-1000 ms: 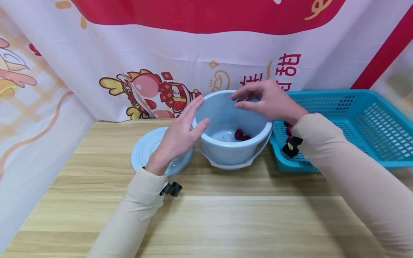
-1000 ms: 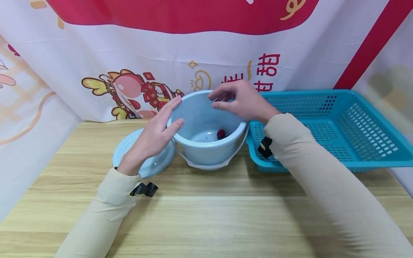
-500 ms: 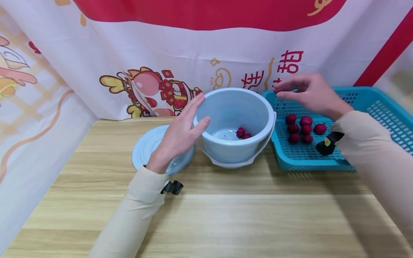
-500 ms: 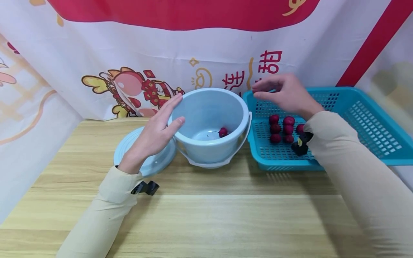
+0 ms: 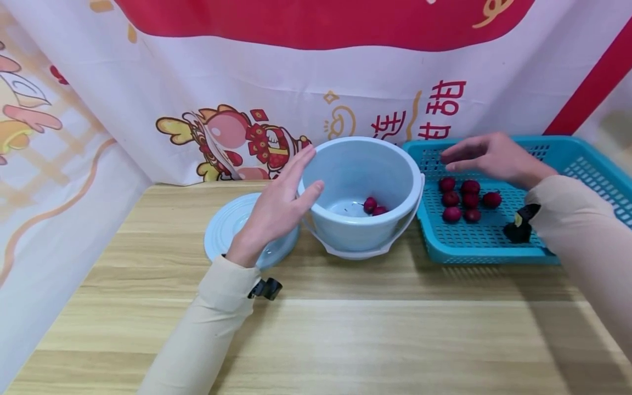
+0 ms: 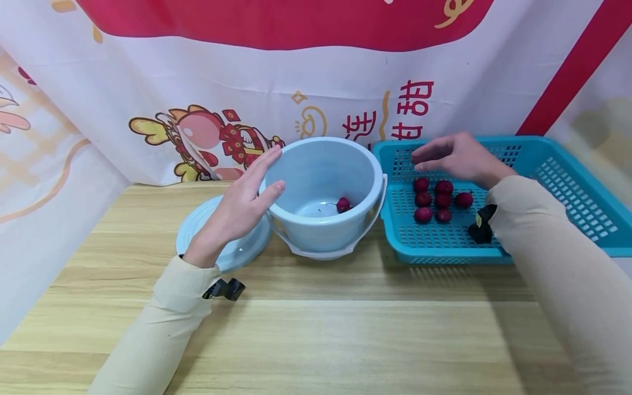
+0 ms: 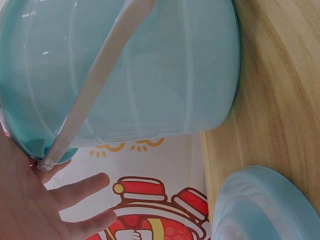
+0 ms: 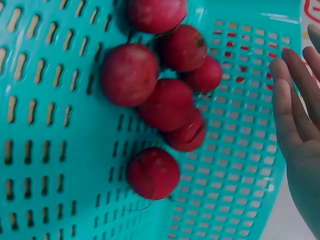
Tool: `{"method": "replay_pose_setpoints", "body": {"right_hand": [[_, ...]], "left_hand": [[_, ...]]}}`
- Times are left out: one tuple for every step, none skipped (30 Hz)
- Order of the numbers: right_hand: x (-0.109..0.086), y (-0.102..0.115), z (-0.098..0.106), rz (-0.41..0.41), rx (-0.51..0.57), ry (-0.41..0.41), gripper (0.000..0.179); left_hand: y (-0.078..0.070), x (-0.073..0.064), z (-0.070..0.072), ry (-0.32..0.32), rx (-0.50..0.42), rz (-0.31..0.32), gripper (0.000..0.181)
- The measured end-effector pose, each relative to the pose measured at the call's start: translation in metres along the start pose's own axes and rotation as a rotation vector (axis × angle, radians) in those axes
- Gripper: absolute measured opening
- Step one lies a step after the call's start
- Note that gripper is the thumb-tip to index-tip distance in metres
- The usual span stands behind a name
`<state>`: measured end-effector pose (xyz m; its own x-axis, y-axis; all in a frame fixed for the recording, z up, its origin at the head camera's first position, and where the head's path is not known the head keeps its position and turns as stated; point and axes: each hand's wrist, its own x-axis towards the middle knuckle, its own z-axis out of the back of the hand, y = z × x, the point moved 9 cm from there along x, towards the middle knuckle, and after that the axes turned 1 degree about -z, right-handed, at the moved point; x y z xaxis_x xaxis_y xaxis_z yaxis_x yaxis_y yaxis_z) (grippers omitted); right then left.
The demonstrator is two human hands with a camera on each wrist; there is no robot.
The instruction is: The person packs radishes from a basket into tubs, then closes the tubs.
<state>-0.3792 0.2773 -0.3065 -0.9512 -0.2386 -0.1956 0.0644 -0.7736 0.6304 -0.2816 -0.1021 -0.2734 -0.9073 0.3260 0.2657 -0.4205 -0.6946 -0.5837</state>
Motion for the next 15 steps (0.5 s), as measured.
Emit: {"method": "replay_pose_setpoints", "body": {"right_hand": [[0.0,-0.003,-0.002,-0.005,-0.001,0.016,0.065],[0.0,-0.007,-0.003,-0.011,-0.002,0.033,0.064],[0.0,-0.009,-0.006,-0.017,0.001,0.046,0.063],[0.0,-0.012,-0.008,-0.02,0.007,0.061,0.061],[0.001,-0.015,-0.01,-0.019,0.007,0.073,0.06],[0.0,-0.017,-0.011,-0.02,0.004,0.079,0.059],[0.0,-0.019,-0.012,-0.019,0.003,0.086,0.058],[0.0,-0.021,-0.013,-0.02,0.001,0.091,0.058],[0.0,-0.023,-0.014,-0.018,-0.003,0.095,0.057],[0.0,-0.025,-0.014,-0.016,-0.013,0.098,0.056],[0.0,-0.027,-0.015,-0.016,-0.022,0.105,0.055],[0.0,-0.028,-0.016,-0.017,-0.029,0.11,0.054],[0.0,-0.03,-0.017,-0.019,-0.037,0.116,0.053],[0.001,-0.031,-0.017,-0.022,-0.042,0.121,0.053],[0.001,-0.032,-0.018,-0.023,-0.051,0.125,0.052]], "left_hand": [[0.0,0.0,0.0,0.001,0.0,0.001,0.072],[0.0,-0.001,0.0,0.001,0.0,0.002,0.073],[0.0,-0.001,0.0,0.001,0.0,0.002,0.073],[0.001,-0.001,0.0,0.001,0.0,0.002,0.073],[0.001,-0.001,0.0,-0.001,0.0,0.001,0.073],[0.001,-0.001,0.0,-0.002,0.0,0.001,0.073],[0.001,-0.001,-0.001,-0.002,-0.001,0.001,0.073],[0.001,0.0,-0.001,-0.003,0.0,0.0,0.073],[0.0,0.0,-0.001,-0.003,0.002,-0.002,0.073],[0.0,0.0,-0.001,-0.003,0.002,-0.002,0.073],[0.0,0.0,-0.001,-0.003,0.002,-0.004,0.073],[0.0,0.0,-0.001,-0.003,0.004,-0.004,0.073],[-0.001,0.0,-0.001,-0.003,0.006,-0.003,0.073],[-0.001,-0.001,-0.001,-0.004,0.006,-0.002,0.073],[-0.001,-0.001,0.0,-0.004,0.006,-0.003,0.073]]}}
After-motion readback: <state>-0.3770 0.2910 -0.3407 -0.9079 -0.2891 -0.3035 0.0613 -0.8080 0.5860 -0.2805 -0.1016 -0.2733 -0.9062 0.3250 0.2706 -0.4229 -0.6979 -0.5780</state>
